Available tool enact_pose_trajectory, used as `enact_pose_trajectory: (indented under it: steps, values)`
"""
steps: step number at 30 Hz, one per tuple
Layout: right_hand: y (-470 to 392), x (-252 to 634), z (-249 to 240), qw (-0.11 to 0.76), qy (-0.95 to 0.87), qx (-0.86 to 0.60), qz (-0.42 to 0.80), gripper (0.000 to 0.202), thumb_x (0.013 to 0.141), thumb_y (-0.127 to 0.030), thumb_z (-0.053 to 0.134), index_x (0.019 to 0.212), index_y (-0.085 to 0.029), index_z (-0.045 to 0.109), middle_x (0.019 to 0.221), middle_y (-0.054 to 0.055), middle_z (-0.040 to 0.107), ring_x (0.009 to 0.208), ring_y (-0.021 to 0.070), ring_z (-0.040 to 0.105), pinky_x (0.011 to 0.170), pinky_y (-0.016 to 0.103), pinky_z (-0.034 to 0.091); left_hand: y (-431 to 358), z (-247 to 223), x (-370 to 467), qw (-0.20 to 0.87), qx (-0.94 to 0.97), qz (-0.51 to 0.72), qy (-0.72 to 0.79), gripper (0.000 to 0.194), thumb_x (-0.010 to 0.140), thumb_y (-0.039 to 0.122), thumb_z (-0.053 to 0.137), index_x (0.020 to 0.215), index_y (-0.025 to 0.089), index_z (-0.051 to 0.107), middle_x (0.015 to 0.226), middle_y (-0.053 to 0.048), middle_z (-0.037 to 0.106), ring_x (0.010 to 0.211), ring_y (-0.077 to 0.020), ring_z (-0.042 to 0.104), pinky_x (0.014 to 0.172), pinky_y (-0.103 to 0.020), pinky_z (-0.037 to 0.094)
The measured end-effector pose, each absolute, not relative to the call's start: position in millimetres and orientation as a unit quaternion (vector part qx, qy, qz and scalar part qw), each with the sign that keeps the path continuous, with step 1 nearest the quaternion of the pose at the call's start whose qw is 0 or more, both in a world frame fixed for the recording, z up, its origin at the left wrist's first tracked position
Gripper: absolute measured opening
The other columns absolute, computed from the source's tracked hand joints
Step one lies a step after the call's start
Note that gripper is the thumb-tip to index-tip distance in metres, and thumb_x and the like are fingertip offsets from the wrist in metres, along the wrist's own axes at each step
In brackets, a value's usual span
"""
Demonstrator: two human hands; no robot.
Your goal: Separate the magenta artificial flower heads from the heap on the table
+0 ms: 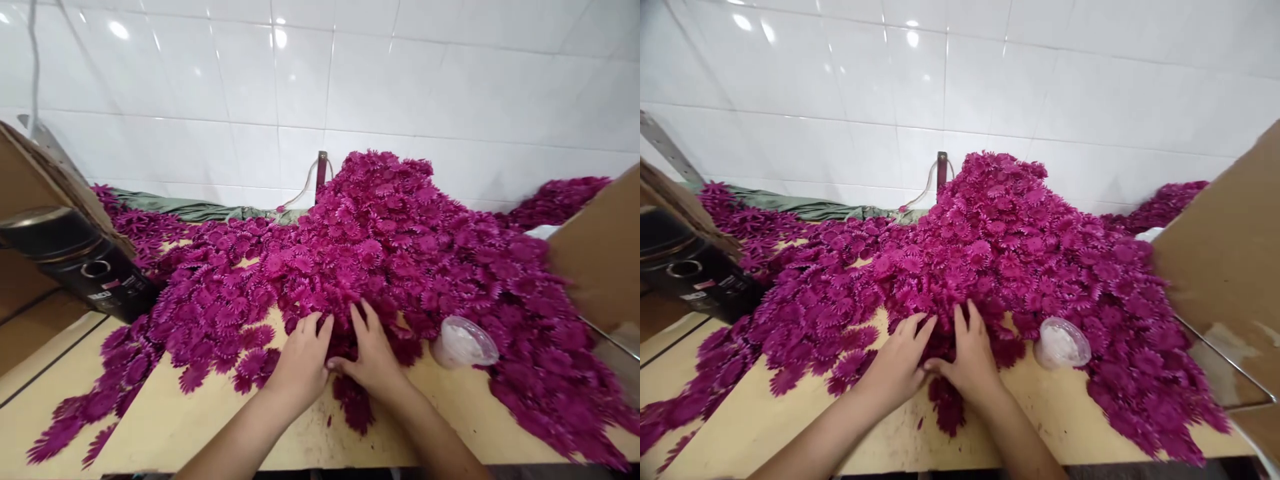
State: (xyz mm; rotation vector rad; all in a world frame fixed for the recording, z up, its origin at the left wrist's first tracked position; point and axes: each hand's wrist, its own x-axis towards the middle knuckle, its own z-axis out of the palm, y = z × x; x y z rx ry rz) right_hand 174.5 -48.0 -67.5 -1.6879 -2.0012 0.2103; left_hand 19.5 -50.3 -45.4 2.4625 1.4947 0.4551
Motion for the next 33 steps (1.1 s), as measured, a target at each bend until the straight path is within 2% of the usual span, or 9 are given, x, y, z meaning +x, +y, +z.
enact_pose_trajectory:
  steps: [8, 13, 15, 18, 21, 24, 27, 30, 33]
  values:
    - [-37, 184, -57, 0.303, -0.752, -0.576, 0.101, 0.043, 0.067, -0.003, 0.046, 0.107, -0.017, 0.054, 0.105, 0.01, 0.052, 0.097, 0.0222, 0.053, 0.085, 0.037, 0.045, -22, -37, 4, 0.134, 0.808, 0.21, 0.534, 0.054, 0.067, -0.003, 0.037, 0.116, 0.014, 0.051, 0.108, -0.01, 0.058, 0.101, -0.0214, 0.055, 0.091, -0.036, 0.042]
    - [-36, 200, -55, 0.347, -0.718, -0.603, 0.014, 0.033, 0.068, -0.01, 0.049, 0.099, -0.017, 0.058, 0.099, 0.011, 0.054, 0.098, 0.0264, 0.049, 0.088, 0.043, 0.041, -13, -27, -8, 0.121, 0.776, 0.264, 0.56, 0.045, 0.074, 0.012, 0.045, 0.119, 0.015, 0.048, 0.11, -0.01, 0.056, 0.106, -0.024, 0.051, 0.095, -0.041, 0.039]
    - [-37, 202, -54, 0.354, -0.701, -0.618, -0.033, 0.042, 0.067, -0.026, 0.059, 0.108, -0.017, 0.054, 0.111, 0.014, 0.048, 0.109, 0.0327, 0.04, 0.092, 0.051, 0.034, -12, -29, -8, 0.099, 0.779, 0.263, 0.561, 0.047, 0.074, 0.022, 0.051, 0.12, 0.016, 0.047, 0.113, -0.012, 0.052, 0.111, -0.0278, 0.046, 0.096, -0.046, 0.036]
    - [-38, 200, -55, 0.339, -0.684, -0.646, -0.022, 0.083, 0.056, -0.047, 0.068, 0.126, -0.016, 0.036, 0.13, 0.019, 0.029, 0.122, 0.0392, 0.024, 0.094, 0.058, 0.028, -12, -37, -2, 0.089, 0.79, 0.255, 0.55, 0.068, 0.066, 0.034, 0.061, 0.128, 0.016, 0.038, 0.131, -0.016, 0.034, 0.124, -0.0358, 0.028, 0.098, -0.052, 0.03]
    - [-35, 189, -56, 0.31, -0.692, -0.649, 0.052, 0.095, 0.053, -0.043, 0.07, 0.132, -0.014, 0.025, 0.136, 0.021, 0.017, 0.125, 0.0387, 0.021, 0.096, 0.053, 0.029, -12, -45, 5, 0.107, 0.808, 0.237, 0.529, 0.078, 0.062, 0.021, 0.063, 0.132, 0.013, 0.03, 0.137, -0.018, 0.025, 0.127, -0.0358, 0.025, 0.099, -0.048, 0.031]
    - [-28, 176, -56, 0.317, -0.713, -0.619, 0.089, 0.067, 0.06, -0.022, 0.063, 0.123, -0.013, 0.038, 0.129, 0.019, 0.03, 0.12, 0.0322, 0.035, 0.094, 0.045, 0.036, -10, -43, 8, 0.128, 0.819, 0.234, 0.508, 0.062, 0.064, 0.005, 0.052, 0.124, 0.015, 0.043, 0.125, -0.013, 0.043, 0.117, -0.0257, 0.043, 0.096, -0.037, 0.037]
    - [-20, 173, -54, 0.356, -0.704, -0.606, 0.101, 0.043, 0.06, -0.004, 0.05, 0.101, -0.015, 0.053, 0.106, 0.013, 0.049, 0.1, 0.025, 0.051, 0.084, 0.038, 0.044, -1, -34, 4, 0.153, 0.808, 0.263, 0.504, 0.041, 0.068, 0.006, 0.048, 0.105, 0.02, 0.058, 0.101, -0.006, 0.058, 0.097, -0.0198, 0.057, 0.086, -0.032, 0.044]
    - [-16, 181, -50, 0.382, -0.692, -0.603, 0.105, 0.03, 0.059, -0.001, 0.046, 0.083, -0.017, 0.056, 0.088, 0.008, 0.055, 0.088, 0.0226, 0.054, 0.079, 0.036, 0.045, 15, -27, -2, 0.168, 0.779, 0.302, 0.523, 0.028, 0.07, 0.01, 0.05, 0.094, 0.02, 0.062, 0.093, -0.004, 0.061, 0.092, -0.0199, 0.058, 0.085, -0.032, 0.044]
    - [-18, 191, -47, 0.399, -0.69, -0.595, 0.102, 0.024, 0.061, -0.003, 0.047, 0.079, -0.018, 0.055, 0.085, 0.007, 0.056, 0.086, 0.022, 0.054, 0.078, 0.035, 0.045, 30, -22, -4, 0.179, 0.754, 0.325, 0.542, 0.023, 0.075, 0.016, 0.047, 0.094, 0.019, 0.06, 0.096, -0.005, 0.062, 0.094, -0.0198, 0.057, 0.088, -0.034, 0.042]
